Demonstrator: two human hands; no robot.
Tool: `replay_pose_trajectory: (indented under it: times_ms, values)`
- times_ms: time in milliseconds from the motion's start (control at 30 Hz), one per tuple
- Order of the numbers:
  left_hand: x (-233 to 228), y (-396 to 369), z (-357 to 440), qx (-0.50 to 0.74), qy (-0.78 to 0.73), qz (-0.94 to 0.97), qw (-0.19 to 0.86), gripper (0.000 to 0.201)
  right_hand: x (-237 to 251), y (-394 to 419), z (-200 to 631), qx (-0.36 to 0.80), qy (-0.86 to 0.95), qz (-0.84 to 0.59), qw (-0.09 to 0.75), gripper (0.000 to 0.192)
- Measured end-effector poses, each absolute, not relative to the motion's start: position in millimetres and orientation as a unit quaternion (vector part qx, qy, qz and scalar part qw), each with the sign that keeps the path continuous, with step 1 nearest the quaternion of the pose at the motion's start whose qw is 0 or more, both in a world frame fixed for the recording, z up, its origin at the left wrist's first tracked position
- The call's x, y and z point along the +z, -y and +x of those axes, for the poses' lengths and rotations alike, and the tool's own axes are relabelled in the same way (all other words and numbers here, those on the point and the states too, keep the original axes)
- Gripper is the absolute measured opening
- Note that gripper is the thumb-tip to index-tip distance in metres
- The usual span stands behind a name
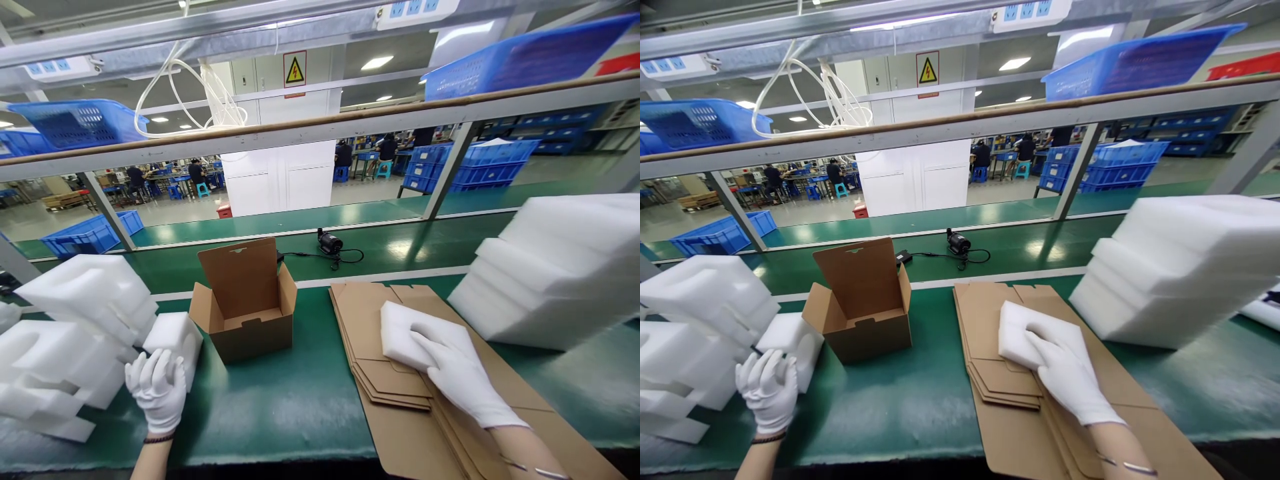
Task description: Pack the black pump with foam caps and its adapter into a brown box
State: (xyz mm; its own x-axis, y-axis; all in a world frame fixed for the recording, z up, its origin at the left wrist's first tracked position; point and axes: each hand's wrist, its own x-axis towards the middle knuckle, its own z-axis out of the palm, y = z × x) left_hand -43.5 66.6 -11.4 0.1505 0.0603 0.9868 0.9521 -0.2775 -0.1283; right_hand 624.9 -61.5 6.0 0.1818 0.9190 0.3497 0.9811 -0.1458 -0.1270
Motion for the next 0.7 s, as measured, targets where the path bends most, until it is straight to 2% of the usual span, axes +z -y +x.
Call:
replay_pose_trajectory:
  times_ms: [133,300,433,533,700]
  values:
    - [-14,-66,-45,-0.509,0.410,-0.618,0.438,0.062,9,59,626,-0.078,0.620,-0.761,0.174,0.071]
    - [-16,-67,-46,-0.512,0.411,-0.618,0.433,0.066,11,69,644,-0.036,0.649,-0.741,0.169,0.076]
    - [-16,-67,-46,-0.509,0.415,-0.616,0.435,0.065,11,72,658,0.017,0.637,-0.748,0.186,0.063]
    - [-15,-67,-45,-0.506,0.415,-0.615,0.440,0.063,8,68,663,0.046,0.630,-0.746,0.210,0.066]
    - [-16,-66,-49,-0.502,0.418,-0.620,0.435,0.062,17,73,645,0.022,0.634,-0.740,0.223,0.063]
